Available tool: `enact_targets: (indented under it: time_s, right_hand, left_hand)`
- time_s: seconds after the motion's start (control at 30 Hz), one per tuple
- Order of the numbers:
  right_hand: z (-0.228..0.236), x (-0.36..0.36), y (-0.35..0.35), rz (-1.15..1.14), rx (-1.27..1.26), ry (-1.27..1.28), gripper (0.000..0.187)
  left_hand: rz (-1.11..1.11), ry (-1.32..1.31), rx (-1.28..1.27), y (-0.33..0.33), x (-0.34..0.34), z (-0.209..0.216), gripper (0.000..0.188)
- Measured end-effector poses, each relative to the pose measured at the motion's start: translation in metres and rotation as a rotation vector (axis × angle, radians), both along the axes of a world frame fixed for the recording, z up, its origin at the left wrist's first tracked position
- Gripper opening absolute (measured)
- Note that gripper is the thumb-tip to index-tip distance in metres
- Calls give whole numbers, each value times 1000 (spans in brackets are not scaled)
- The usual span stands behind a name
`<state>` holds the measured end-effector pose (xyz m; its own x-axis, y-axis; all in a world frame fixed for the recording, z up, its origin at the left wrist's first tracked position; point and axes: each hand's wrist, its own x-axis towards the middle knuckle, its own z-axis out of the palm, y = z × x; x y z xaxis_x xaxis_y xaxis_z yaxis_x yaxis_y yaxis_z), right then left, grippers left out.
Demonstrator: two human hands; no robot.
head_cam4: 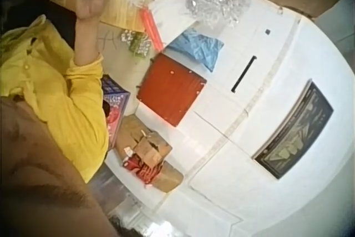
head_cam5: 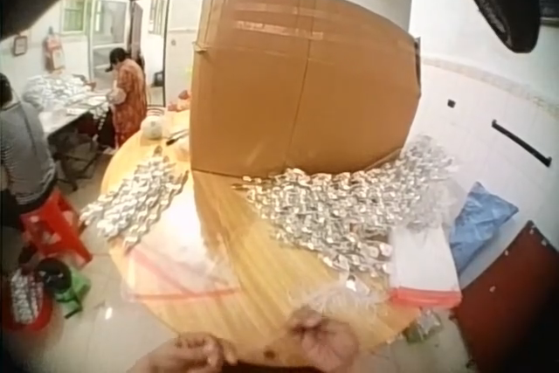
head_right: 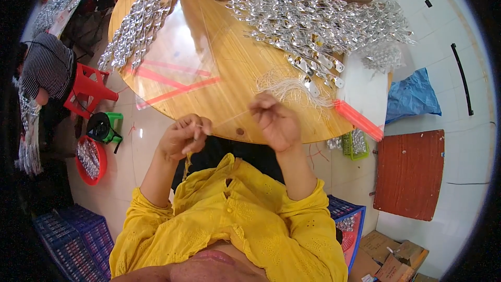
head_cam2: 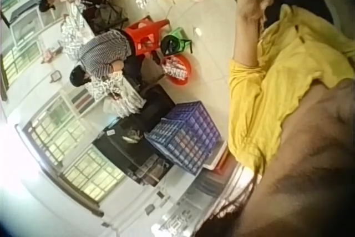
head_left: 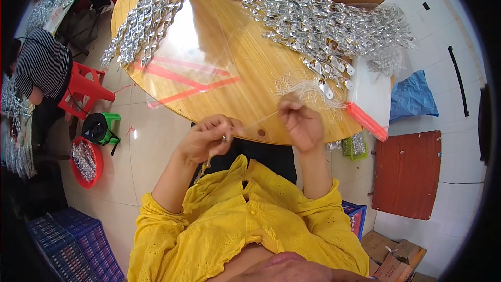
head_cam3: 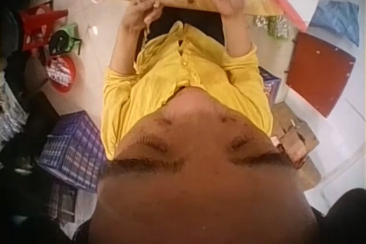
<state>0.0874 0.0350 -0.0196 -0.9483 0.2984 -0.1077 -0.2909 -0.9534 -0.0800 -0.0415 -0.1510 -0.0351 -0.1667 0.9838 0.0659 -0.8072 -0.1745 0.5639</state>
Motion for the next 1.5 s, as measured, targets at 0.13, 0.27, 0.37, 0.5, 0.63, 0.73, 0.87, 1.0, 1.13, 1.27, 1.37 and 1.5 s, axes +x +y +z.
enact_targets:
  time_s: [0.13,0.27,0.37,0.5,0.63,0.73,0.87,1.0,1.13,1.27,1.37,1.5]
  right_hand:
    - [3,-4,-4,-84,94,40,10]
    - [7,-1,16,-193,308,-122,8]
    - [11,3,37,-182,451,-2,8]
    - [25,-9,16,-177,399,-64,6]
    - [39,-6,42,-340,400,15,4]
    - [38,-2,60,-355,511,96,4]
    - [54,-11,37,-525,837,-228,15]
    - [28,-6,16,-601,1230,-371,20]
    - [-1,11,-1,-372,1545,-514,17]
    - [-22,24,-13,-344,1688,-578,13]
    - [-29,34,-12,-408,1682,-581,10]
    - [-27,38,-11,-427,1530,-596,11]
  left_hand:
    - [124,89,-188,-3,-10,2,15]
    - [45,41,-283,-14,-5,11,14]
    - [54,-24,-144,-19,-25,6,14]
    - [-33,-56,-355,-16,-6,0,35]
    - [-262,430,-449,-30,21,8,41]
    - [-319,604,-400,-52,22,-7,26]
    - [-2,834,-626,-75,-7,16,23]
    - [599,1154,-612,-87,-62,31,23]
    - [1044,1708,-727,-70,-155,31,23]
    - [1182,1895,-805,-58,-232,17,22]
    - [1219,2082,-1003,-46,-255,8,23]
    - [1145,2122,-1095,-39,-264,4,24]
